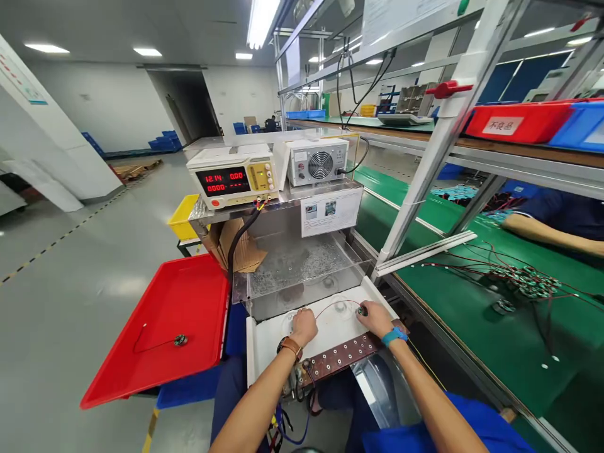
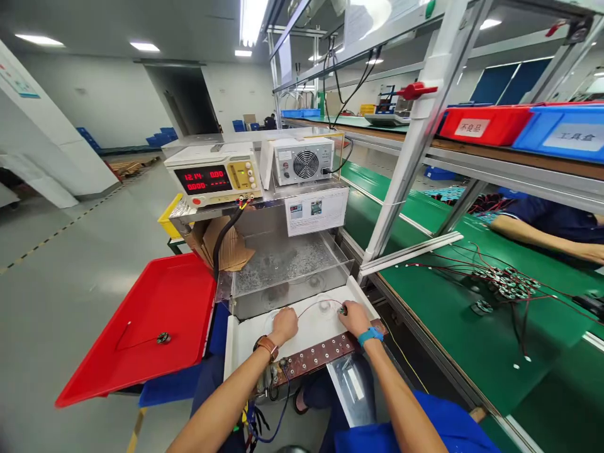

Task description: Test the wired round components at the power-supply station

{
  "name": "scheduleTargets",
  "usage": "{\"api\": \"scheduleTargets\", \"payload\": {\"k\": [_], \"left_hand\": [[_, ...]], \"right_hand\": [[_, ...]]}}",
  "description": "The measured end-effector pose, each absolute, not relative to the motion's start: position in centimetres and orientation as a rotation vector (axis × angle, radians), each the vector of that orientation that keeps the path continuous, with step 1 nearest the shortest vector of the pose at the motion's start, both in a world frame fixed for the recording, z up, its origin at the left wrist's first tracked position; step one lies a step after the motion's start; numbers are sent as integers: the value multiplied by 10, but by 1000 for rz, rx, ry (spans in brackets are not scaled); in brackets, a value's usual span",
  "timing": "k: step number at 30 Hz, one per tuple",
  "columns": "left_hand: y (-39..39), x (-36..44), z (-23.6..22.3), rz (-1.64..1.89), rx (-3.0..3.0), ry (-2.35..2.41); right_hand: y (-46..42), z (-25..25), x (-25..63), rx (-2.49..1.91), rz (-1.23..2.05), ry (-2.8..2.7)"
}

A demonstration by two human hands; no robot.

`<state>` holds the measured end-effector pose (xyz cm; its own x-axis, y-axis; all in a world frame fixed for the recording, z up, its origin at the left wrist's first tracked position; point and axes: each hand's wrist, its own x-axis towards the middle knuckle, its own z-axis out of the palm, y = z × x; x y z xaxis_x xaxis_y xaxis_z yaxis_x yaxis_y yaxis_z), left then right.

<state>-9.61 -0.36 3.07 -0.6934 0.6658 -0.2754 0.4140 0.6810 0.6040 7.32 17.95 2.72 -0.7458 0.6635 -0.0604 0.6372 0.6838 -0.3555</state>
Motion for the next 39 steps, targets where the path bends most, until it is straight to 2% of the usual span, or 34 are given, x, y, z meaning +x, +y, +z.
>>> {"api": "scheduleTargets", "payload": {"k": [8,14,22,28,34,39], "left_hand": [[-107,-107,64,1299,483,2074],[-176,-58,76,1797,-134,1273],[-196,23,53,1678,-224,886],[-195,41,47,1579,-57,959],[-172,-4,86,1732,71,1293],[-139,-43,85,1734,171,1521]], "right_hand": [[100,25,-13,-673,932,-2661],[43,12,-63,-445,898,-2884],[33,3,-60,-417,724,-3019],[36,-4,-66,-348,695,-3101],[42,-12,-70,-407,825,-3110],[45,-16,-69,-401,883,-3065]]}}
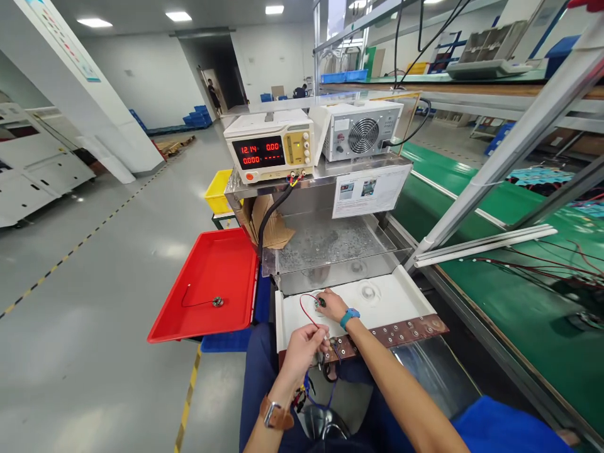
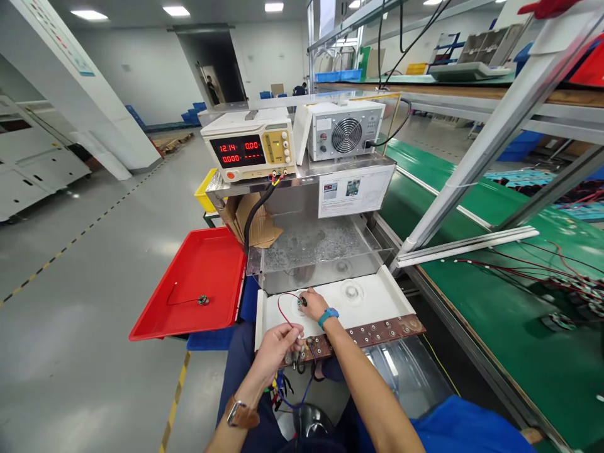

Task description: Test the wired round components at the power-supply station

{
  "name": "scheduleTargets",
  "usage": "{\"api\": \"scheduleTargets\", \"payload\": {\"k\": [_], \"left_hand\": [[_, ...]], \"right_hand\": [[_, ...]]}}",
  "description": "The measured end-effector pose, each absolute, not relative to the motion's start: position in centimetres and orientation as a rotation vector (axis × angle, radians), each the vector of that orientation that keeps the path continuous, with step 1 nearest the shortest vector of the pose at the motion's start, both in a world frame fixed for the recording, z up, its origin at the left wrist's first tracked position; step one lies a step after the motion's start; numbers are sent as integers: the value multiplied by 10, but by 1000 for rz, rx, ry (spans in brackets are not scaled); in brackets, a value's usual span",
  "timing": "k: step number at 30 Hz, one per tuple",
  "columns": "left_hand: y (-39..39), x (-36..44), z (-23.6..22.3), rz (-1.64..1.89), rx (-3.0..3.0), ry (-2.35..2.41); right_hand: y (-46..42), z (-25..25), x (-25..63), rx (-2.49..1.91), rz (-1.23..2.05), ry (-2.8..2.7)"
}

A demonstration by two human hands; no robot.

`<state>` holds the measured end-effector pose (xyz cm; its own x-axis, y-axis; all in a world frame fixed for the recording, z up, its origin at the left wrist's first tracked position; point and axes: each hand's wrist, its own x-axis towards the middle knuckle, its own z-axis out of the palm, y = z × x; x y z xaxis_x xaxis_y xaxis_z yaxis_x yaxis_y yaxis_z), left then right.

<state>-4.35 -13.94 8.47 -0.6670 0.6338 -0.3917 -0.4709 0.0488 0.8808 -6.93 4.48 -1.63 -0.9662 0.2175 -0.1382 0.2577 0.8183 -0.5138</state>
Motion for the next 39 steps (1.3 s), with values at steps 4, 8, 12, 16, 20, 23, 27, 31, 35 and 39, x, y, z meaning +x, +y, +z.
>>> {"api": "scheduleTargets", "payload": {"k": [4,8,12,16,20,23,27,31,35,39], "left_hand": [[-121,-56,67,1687,243,1623],[-114,-59,56,1624,316,1707],[-112,-62,52,1547,442,1832],[-109,-65,44,1461,554,1990],[-106,-65,34,1364,587,2072],[-104,-65,29,1324,597,2094],[-103,-65,25,1298,600,2099],[-103,-66,24,1289,597,2102],[-103,-67,22,1277,591,2097],[-102,-68,18,1266,597,2096]], "right_hand": [[46,-19,-68,389,-884,2950],[48,-21,-68,395,-892,2958],[49,-21,-68,395,-889,2958],[49,-21,-68,377,-888,2965],[49,-21,-68,383,-897,2971],[50,-22,-68,387,-911,2974],[50,-22,-68,395,-916,2969],[50,-21,-69,393,-918,2968],[50,-23,-70,392,-912,2968],[50,-25,-70,391,-917,2972]]}}
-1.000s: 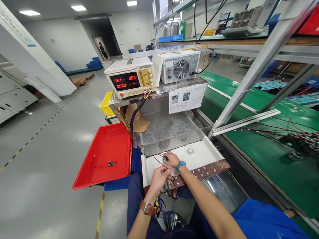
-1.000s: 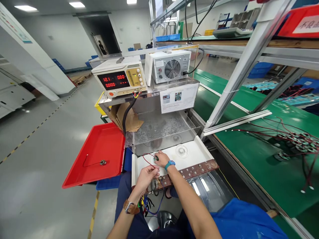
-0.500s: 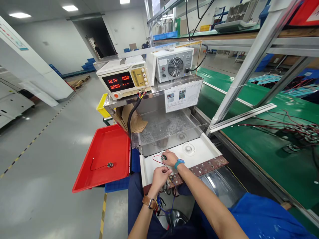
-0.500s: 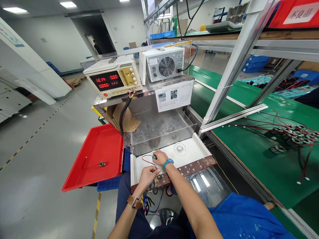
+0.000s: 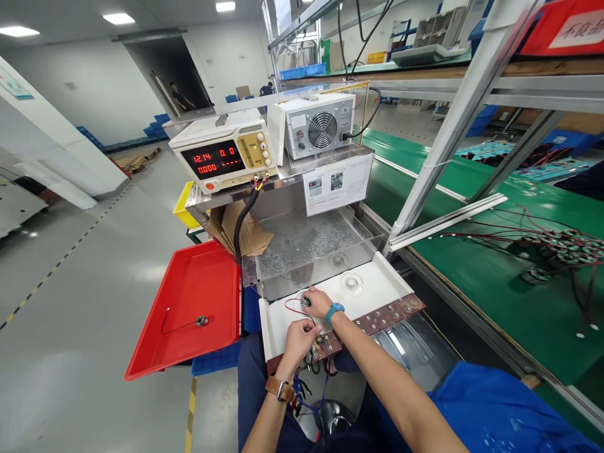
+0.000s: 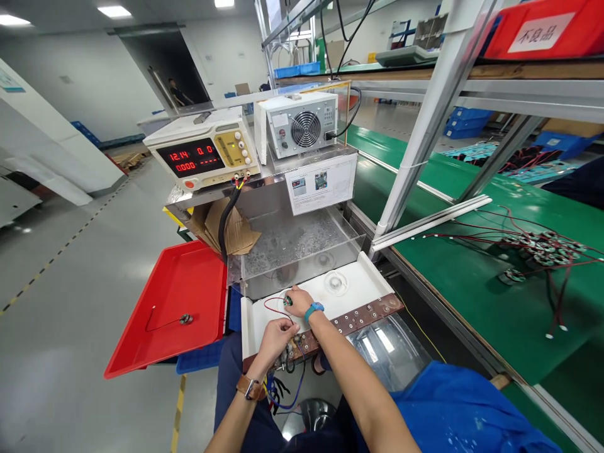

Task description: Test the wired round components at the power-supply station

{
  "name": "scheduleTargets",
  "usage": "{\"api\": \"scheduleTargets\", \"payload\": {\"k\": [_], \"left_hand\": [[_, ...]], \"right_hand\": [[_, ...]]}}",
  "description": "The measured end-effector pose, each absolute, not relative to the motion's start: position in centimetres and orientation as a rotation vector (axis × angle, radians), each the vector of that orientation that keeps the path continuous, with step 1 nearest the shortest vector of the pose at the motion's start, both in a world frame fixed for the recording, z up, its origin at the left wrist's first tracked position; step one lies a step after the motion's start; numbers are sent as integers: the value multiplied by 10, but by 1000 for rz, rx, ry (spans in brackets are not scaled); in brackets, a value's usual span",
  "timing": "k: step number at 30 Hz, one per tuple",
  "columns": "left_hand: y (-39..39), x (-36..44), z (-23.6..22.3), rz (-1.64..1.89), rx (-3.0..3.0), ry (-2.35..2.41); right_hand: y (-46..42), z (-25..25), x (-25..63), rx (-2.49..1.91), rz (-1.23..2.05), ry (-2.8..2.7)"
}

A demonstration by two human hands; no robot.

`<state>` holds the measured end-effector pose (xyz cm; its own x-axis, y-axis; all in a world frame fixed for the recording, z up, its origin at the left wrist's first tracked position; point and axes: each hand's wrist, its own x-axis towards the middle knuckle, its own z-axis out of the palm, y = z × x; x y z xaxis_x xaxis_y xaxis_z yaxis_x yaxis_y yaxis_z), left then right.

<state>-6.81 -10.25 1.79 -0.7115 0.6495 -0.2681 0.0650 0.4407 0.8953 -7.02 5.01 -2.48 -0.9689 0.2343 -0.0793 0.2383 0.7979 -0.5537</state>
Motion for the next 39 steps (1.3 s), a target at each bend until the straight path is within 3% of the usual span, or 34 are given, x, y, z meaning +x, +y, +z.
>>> {"api": "scheduleTargets", "payload": {"k": [39], "left_hand": [[-104,-68,11,1215,578,2116]], "right_hand": [[45,-16,-69,442,-911,2941]]}}
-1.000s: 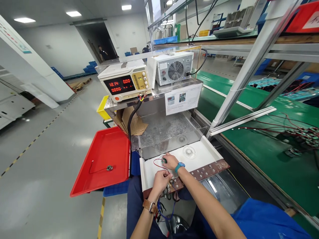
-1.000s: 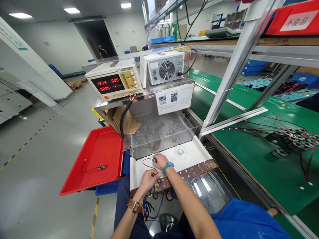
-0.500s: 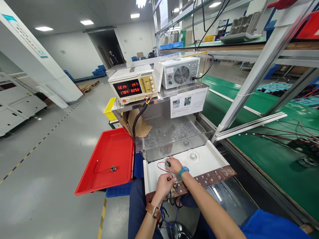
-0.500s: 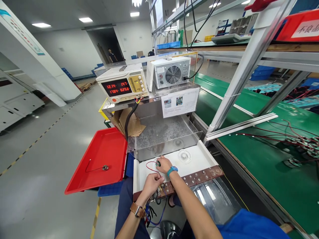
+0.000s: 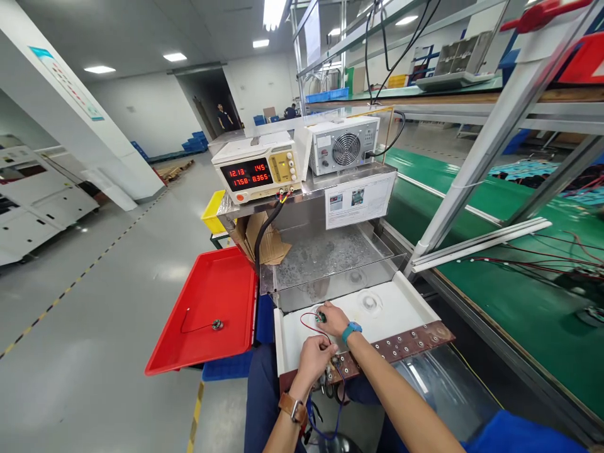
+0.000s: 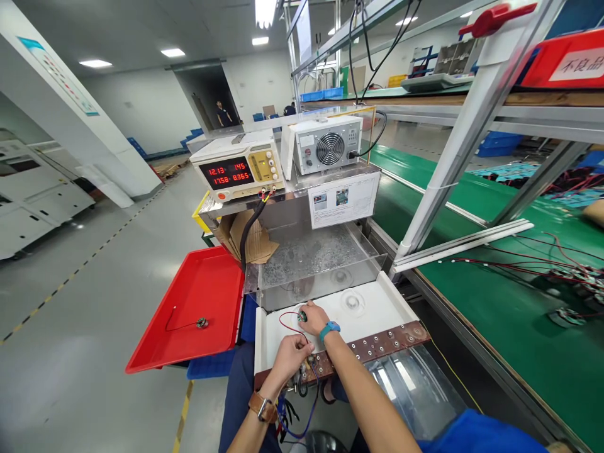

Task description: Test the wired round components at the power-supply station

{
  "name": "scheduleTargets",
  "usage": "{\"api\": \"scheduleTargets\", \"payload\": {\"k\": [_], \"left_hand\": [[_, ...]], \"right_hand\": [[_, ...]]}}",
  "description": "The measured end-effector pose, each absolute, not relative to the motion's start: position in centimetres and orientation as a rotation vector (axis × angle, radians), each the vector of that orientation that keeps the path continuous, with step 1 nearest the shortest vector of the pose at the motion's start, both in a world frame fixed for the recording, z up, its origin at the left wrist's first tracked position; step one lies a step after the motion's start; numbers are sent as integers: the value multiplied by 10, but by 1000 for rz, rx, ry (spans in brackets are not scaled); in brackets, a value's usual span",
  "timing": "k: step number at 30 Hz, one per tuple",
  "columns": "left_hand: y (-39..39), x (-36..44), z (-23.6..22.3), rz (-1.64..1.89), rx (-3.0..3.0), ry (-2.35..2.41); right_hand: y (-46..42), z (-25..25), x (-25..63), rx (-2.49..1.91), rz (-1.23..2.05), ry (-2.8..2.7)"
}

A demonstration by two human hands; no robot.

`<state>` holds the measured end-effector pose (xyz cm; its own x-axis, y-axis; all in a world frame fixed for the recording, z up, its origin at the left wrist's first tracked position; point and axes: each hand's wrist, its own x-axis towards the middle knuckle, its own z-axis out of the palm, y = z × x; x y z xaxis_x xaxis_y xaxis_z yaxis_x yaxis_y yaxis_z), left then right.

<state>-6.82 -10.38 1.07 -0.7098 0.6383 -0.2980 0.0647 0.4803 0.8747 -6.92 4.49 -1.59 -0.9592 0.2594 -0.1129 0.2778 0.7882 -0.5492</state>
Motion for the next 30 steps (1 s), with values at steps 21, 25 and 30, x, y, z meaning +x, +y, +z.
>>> {"api": "scheduleTargets", "payload": {"k": [21,25,30], "left_hand": [[-104,-65,-1,1275,483,2151],[-102,-66,2,1257,497,2178],[-105,-67,7,1285,662,2249]], "right_hand": [[39,-18,-71,446,-990,2942],[42,-21,-73,450,-1005,2960],[38,-14,-71,413,-1069,2992]]}}
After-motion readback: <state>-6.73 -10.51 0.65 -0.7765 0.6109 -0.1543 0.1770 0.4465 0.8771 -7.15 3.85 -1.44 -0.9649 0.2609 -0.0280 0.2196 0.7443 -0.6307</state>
